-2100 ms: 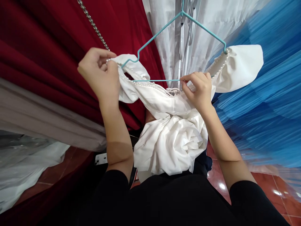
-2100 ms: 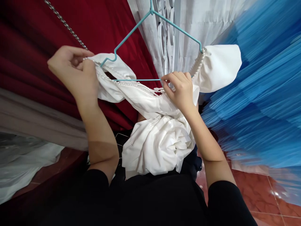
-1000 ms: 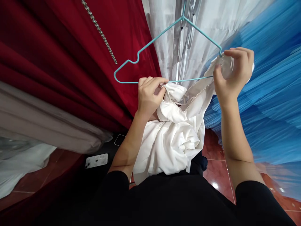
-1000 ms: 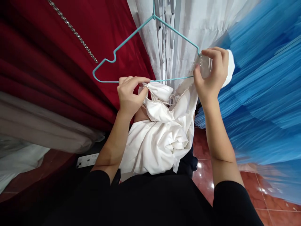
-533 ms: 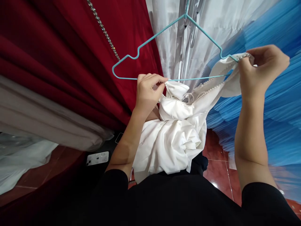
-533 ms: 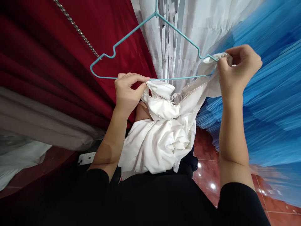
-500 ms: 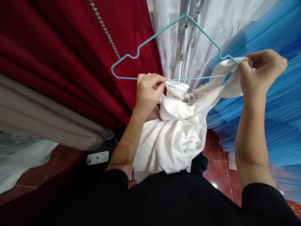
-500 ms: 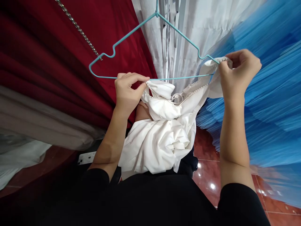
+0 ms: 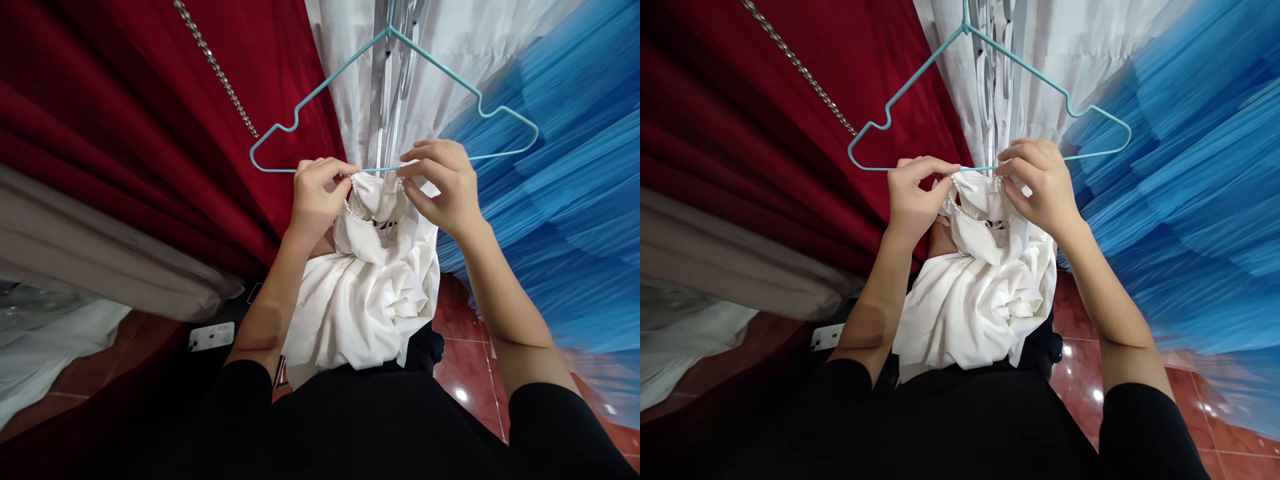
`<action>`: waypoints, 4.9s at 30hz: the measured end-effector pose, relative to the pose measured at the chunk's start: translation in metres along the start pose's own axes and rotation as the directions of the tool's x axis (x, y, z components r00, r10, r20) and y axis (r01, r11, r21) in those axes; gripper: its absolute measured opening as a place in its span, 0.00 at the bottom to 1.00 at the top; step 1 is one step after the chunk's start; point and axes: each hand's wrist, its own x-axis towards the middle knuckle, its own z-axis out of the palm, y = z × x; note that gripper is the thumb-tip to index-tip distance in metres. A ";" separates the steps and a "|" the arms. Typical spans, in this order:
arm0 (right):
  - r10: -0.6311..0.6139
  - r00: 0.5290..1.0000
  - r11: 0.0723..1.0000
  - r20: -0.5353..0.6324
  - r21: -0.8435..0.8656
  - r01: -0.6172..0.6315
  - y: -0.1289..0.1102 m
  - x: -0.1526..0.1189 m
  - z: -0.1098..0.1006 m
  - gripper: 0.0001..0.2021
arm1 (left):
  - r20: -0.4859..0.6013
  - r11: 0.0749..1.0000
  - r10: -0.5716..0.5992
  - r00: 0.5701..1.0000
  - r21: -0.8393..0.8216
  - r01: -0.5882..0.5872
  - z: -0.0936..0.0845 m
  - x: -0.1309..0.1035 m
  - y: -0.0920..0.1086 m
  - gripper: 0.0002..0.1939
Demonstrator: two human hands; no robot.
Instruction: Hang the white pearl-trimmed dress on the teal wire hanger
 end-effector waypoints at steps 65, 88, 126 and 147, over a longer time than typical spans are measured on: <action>0.255 0.692 0.945 -0.675 0.021 -0.327 0.084 -0.032 -0.091 0.14 | 0.128 0.988 -0.062 0.990 -0.131 0.079 -0.003 0.011 0.029 0.14; 0.066 0.966 0.997 -0.249 0.054 -0.055 -0.036 0.011 -0.001 0.13 | 0.068 0.994 -0.061 0.996 -0.083 0.066 0.010 0.006 0.020 0.16; 0.051 0.955 0.990 -0.292 0.139 -0.011 -0.012 -0.002 0.072 0.12 | -0.267 0.975 -0.223 0.937 -0.051 0.218 -0.027 -0.056 -0.053 0.08; -0.072 0.856 0.993 -0.512 -0.117 0.013 0.013 0.013 -0.025 0.19 | -0.037 0.988 -0.014 0.999 0.156 0.019 0.006 -0.006 0.020 0.12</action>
